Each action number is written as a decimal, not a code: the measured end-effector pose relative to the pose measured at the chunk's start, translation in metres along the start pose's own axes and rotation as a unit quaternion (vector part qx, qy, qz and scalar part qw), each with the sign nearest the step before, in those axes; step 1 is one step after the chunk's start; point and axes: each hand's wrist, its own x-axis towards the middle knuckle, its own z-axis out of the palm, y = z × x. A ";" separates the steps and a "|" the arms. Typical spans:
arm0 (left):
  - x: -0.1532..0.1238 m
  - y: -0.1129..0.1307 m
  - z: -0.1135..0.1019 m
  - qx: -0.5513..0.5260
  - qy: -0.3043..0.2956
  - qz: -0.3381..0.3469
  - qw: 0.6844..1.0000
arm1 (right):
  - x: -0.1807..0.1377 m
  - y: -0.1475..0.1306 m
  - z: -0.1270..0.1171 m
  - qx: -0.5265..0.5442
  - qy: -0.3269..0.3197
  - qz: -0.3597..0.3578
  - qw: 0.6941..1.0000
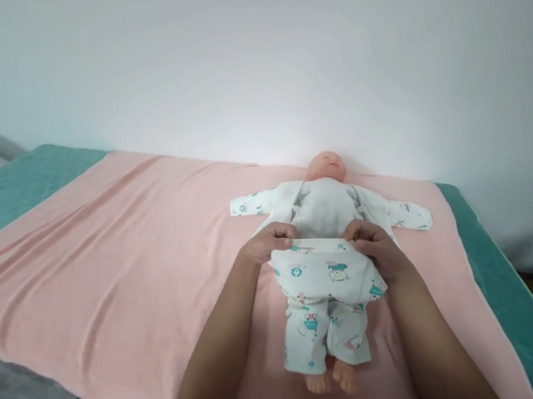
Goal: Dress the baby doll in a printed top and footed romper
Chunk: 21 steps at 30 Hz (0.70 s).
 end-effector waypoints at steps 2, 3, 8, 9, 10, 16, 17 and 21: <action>0.000 -0.010 -0.005 -0.033 0.011 0.008 0.999 | -0.004 0.005 -0.008 0.030 0.007 0.006 1.000; 0.000 -0.013 -0.006 -0.042 0.013 0.011 0.999 | -0.006 0.006 -0.012 0.033 0.005 0.011 0.999; 0.000 -0.010 -0.009 -0.083 0.049 0.002 0.995 | -0.016 0.002 -0.031 0.032 0.073 0.009 0.997; 0.000 -0.009 -0.009 -0.098 0.068 0.003 0.993 | -0.016 0.002 -0.033 0.039 0.096 -0.002 0.995; 0.001 -0.009 -0.009 -0.114 0.090 0.007 0.989 | -0.015 0.003 -0.036 0.050 0.117 -0.017 0.992; 0.010 -0.009 -0.005 -0.175 0.243 0.038 0.953 | 0.001 0.013 -0.041 0.106 0.246 -0.117 0.956; 0.011 -0.008 -0.003 -0.165 0.259 0.037 0.951 | 0.003 0.014 -0.041 0.098 0.256 -0.122 0.954; 0.008 -0.002 -0.001 -0.020 0.259 0.013 0.965 | 0.000 0.010 -0.044 -0.029 0.235 -0.050 0.970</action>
